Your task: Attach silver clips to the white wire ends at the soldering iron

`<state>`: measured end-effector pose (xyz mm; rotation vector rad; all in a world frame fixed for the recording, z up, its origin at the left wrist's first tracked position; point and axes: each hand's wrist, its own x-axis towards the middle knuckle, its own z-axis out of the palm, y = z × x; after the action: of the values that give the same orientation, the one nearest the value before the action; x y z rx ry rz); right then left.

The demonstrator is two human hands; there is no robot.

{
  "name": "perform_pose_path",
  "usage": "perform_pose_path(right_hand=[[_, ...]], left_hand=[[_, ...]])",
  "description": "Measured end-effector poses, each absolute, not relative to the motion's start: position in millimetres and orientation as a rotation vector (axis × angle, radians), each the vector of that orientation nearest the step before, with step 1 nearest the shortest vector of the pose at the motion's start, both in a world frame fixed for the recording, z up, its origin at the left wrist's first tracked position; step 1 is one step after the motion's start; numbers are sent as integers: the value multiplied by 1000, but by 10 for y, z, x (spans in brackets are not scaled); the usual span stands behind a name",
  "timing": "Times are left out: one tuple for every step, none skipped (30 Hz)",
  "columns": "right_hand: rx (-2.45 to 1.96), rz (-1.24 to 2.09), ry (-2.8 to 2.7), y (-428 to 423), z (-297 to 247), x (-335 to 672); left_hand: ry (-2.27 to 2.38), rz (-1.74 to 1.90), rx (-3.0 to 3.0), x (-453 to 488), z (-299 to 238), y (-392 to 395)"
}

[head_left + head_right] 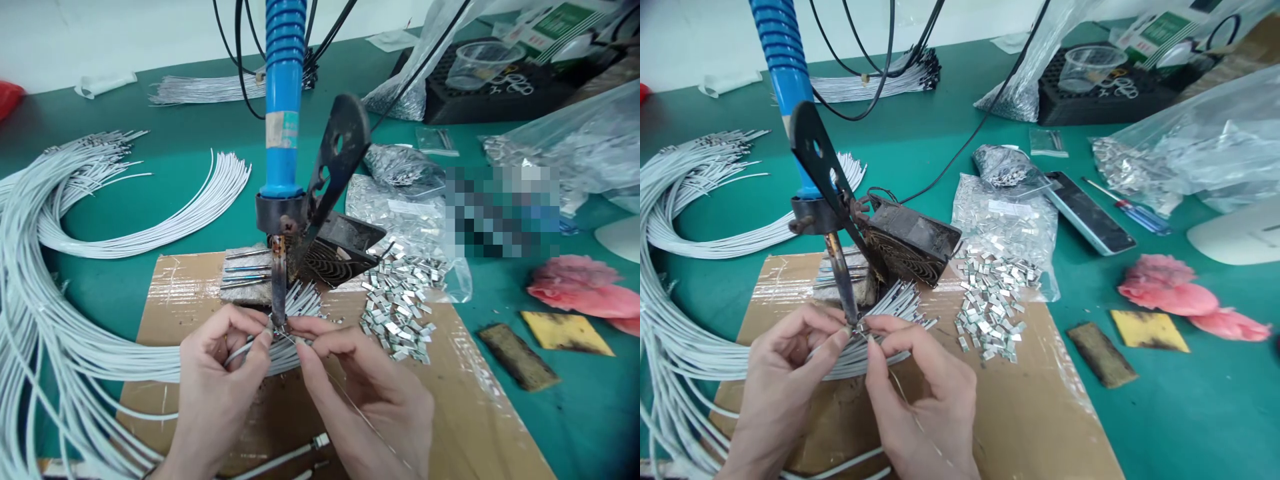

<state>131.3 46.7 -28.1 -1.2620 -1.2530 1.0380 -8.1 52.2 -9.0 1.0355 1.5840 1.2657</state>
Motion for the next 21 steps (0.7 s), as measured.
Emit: perform_pose_path(right_hand=[[-1263, 1035, -1256, 466, -284, 1312], [-1264, 1032, -1260, 466, -286, 1311], [-1264, 1028, -1268, 466, -287, 1310], [-1262, 1026, -1275, 468, -288, 1309], [-1264, 1024, -1278, 469, -288, 1309], [-1263, 1022, -1278, 470, -288, 1309], [-1262, 1024, -1278, 470, -289, 1311], [-1259, 1030, -1277, 470, -291, 1314], [-1257, 1033, -1277, 468, -292, 1316], [-1256, 1033, -1276, 466, -294, 1318], [-1256, 1033, -1276, 464, -295, 1319], [-1256, 1030, -1274, 461, -296, 1319], [-1257, 1027, -1273, 459, -296, 1316], [-1256, 1025, -1271, 458, -294, 1310], [-1258, 1025, -1260, 457, -292, 1303], [-1261, 1026, -1246, 456, -288, 1294], [-1266, 1026, -1227, 454, -285, 1284], [-1273, 1025, -1207, 453, -282, 1275], [-1281, 1025, -1188, 451, -279, 1267], [-1289, 1024, -1175, 449, -276, 1260], [-1294, 1025, -1170, 447, -275, 1256]], left_hand=[[1575, 1267, 1030, -78, -92, 518], [1573, 1270, 1019, -74, -93, 515], [1579, 1275, 1003, -69, -92, 513], [1587, 1280, 989, -63, -91, 512], [1588, 1283, 985, -58, -89, 513], [1590, 1284, 984, -54, -86, 515], [1590, 1285, 987, -54, -84, 517], [1592, 1287, 989, -57, -84, 519], [1587, 1286, 999, -63, -84, 520], [1584, 1283, 1011, -73, -88, 518], [1584, 1279, 1026, -86, -93, 515], [1582, 1269, 1047, -101, -101, 509], [1582, 1254, 1070, -116, -111, 502], [1580, 1238, 1094, -130, -121, 493], [1579, 1222, 1113, -142, -133, 483], [1582, 1209, 1124, -151, -143, 474], [1582, 1198, 1132, -156, -153, 467], [1586, 1195, 1133, -159, -160, 462], [1592, 1197, 1131, -159, -165, 460], [1595, 1200, 1131, -157, -168, 460], [1598, 1200, 1130, -155, -169, 462]])
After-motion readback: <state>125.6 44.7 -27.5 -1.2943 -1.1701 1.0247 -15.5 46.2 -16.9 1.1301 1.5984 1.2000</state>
